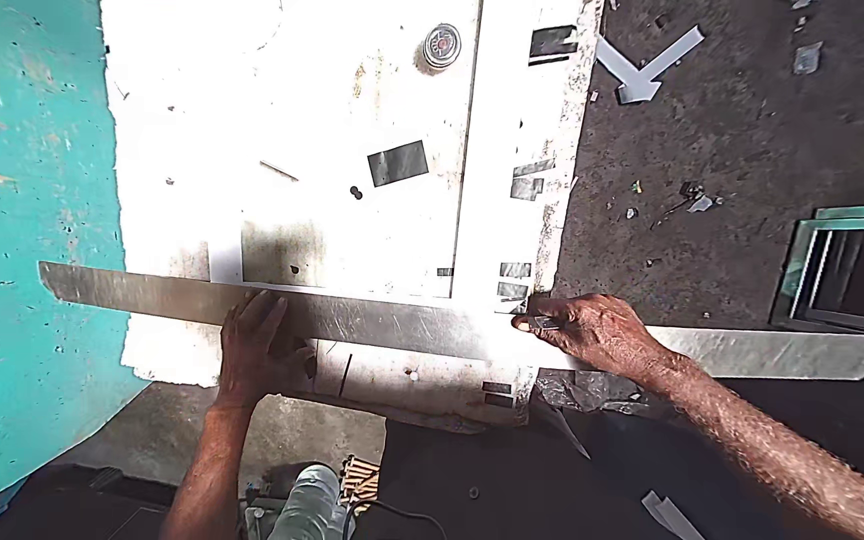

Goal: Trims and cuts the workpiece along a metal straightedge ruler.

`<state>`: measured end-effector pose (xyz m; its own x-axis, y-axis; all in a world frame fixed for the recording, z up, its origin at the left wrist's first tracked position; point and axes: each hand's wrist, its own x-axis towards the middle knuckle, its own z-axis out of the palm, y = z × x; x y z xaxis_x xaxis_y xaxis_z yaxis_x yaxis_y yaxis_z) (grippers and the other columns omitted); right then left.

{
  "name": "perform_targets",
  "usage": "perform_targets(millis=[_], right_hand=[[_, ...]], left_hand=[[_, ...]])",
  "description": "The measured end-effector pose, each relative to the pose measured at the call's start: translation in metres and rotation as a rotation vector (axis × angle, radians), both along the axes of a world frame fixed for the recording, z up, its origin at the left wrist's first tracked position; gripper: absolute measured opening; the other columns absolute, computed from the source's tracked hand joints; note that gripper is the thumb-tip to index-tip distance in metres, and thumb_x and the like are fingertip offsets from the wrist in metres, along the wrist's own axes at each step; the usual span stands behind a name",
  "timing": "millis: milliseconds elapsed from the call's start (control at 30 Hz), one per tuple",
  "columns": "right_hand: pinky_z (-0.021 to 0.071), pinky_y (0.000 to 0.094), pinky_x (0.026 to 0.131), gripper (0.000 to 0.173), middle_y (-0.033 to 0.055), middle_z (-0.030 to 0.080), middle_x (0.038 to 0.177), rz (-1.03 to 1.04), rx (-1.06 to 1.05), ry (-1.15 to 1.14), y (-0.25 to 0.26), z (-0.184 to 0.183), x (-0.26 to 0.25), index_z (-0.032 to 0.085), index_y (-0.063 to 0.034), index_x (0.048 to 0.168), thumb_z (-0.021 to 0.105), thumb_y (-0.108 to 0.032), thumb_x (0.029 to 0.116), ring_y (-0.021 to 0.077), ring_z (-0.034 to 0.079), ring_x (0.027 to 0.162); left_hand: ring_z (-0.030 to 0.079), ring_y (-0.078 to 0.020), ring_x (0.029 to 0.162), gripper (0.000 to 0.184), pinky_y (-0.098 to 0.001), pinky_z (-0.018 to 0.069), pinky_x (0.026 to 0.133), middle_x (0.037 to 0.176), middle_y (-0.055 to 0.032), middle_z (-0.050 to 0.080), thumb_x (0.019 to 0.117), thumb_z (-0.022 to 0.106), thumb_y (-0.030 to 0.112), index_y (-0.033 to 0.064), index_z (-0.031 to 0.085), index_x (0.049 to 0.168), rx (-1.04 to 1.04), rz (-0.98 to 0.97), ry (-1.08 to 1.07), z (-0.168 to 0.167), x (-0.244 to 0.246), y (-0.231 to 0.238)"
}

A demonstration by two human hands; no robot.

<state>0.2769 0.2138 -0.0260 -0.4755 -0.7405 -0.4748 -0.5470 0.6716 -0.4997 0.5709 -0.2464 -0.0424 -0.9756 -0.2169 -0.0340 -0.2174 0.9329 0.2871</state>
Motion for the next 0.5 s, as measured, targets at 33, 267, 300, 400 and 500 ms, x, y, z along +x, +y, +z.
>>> perform_targets(millis=[33, 267, 300, 400, 500], right_hand=[[0.0433, 0.0537, 0.05, 0.063, 0.0081, 0.06, 0.062, -0.007, -0.006, -0.01, 0.001, -0.001, 0.002, 0.065, -0.017, 0.084, 0.041, -0.074, 0.0955, 0.0313, 0.064, 0.059], [0.0499, 0.0554, 0.059, 0.043, 0.0148, 0.07, 0.083, -0.172, -0.094, 0.373, -0.008, 0.001, 0.02, 0.073, -0.0102, 0.093, 0.048, -0.046, 0.0975, 0.0382, 0.069, 0.077], [0.0493, 0.0558, 0.059, 0.042, 0.0167, 0.07, 0.084, -0.227, -0.092, 0.455, -0.01, 0.005, 0.022, 0.073, -0.0085, 0.092, 0.05, -0.044, 0.0974, 0.0398, 0.068, 0.077], [0.0507, 0.0507, 0.057, 0.04, 0.0141, 0.068, 0.078, -0.258, -0.194, 0.482, -0.018, 0.019, 0.04, 0.078, -0.0172, 0.108, 0.059, -0.05, 0.0965, 0.0338, 0.067, 0.069], [0.05, 0.0456, 0.057, 0.062, 0.0099, 0.068, 0.084, -0.075, -0.173, 0.393, -0.041, 0.024, 0.068, 0.064, -0.0314, 0.141, 0.056, -0.067, 0.0918, 0.0287, 0.065, 0.07]], left_hand=[[0.038, -0.0437, 0.147, 0.094, -0.0634, 0.0258, 0.119, 0.15, -0.0248, 0.05, 0.0822, 0.056, 0.081, 0.0175, 0.051, 0.151, 0.009, 0.005, -0.005, -0.002, 0.001, 0.0], [0.044, -0.0375, 0.142, 0.087, -0.0556, 0.028, 0.119, 0.14, -0.0187, 0.058, 0.0819, 0.055, 0.082, 0.025, 0.054, 0.148, -0.016, -0.028, 0.086, -0.011, -0.014, -0.011], [0.045, -0.0366, 0.141, 0.087, -0.0547, 0.0287, 0.118, 0.139, -0.018, 0.059, 0.0823, 0.053, 0.084, 0.0256, 0.055, 0.147, -0.017, -0.034, 0.105, -0.011, -0.016, -0.012], [0.047, -0.0342, 0.139, 0.087, -0.0532, 0.0299, 0.117, 0.138, -0.0154, 0.06, 0.0811, 0.054, 0.085, 0.027, 0.057, 0.146, 0.0, -0.048, 0.132, -0.01, -0.016, -0.014], [0.047, -0.0313, 0.138, 0.088, -0.0516, 0.0307, 0.115, 0.139, -0.0115, 0.06, 0.0779, 0.058, 0.085, 0.0311, 0.054, 0.148, -0.012, -0.085, 0.154, -0.014, -0.016, -0.023]])
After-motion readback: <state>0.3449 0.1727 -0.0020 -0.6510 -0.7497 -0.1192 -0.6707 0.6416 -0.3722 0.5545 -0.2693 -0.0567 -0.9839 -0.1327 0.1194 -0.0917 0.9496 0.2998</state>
